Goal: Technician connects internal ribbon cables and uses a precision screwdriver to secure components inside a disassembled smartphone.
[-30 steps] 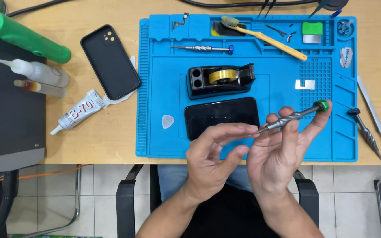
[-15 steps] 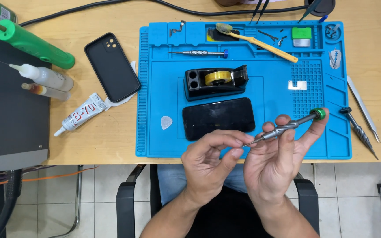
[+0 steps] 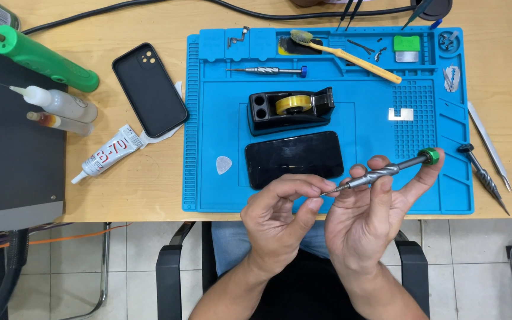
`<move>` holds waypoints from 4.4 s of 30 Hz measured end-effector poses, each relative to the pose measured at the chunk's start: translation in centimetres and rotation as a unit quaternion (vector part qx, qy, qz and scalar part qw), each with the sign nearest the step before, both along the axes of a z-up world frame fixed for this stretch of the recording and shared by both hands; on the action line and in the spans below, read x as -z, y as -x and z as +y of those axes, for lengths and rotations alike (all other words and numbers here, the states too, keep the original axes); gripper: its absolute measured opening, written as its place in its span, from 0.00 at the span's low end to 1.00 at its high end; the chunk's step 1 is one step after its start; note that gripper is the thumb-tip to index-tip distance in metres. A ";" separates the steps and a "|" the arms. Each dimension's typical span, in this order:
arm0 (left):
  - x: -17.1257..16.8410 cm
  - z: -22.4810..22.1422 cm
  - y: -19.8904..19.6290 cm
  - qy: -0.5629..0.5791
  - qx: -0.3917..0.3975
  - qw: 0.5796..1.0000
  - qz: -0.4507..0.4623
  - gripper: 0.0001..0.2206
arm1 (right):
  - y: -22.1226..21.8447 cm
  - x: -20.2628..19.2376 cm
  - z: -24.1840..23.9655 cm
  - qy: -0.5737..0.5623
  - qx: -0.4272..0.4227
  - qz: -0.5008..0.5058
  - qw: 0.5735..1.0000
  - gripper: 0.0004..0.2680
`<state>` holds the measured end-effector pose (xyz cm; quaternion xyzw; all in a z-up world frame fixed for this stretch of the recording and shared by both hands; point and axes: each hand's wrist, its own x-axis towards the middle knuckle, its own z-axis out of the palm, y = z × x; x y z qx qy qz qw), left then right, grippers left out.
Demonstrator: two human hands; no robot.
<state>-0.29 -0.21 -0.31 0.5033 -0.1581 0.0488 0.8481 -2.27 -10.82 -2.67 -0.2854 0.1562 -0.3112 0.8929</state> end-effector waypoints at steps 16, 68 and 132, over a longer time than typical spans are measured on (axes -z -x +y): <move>3.8 7.7 -6.8 -0.713 0.035 0.662 -0.229 0.37 | -0.8 3.8 -8.7 0.035 0.183 0.067 0.980 0.36; 2.5 7.6 -8.4 -0.698 0.070 0.651 -0.288 0.38 | -0.6 4.1 -6.5 -0.018 -0.003 0.086 0.996 0.28; 5.6 6.5 -7.6 -0.472 -0.097 0.873 -0.079 0.27 | -7.0 3.8 -3.9 0.615 -0.052 -0.079 0.783 0.30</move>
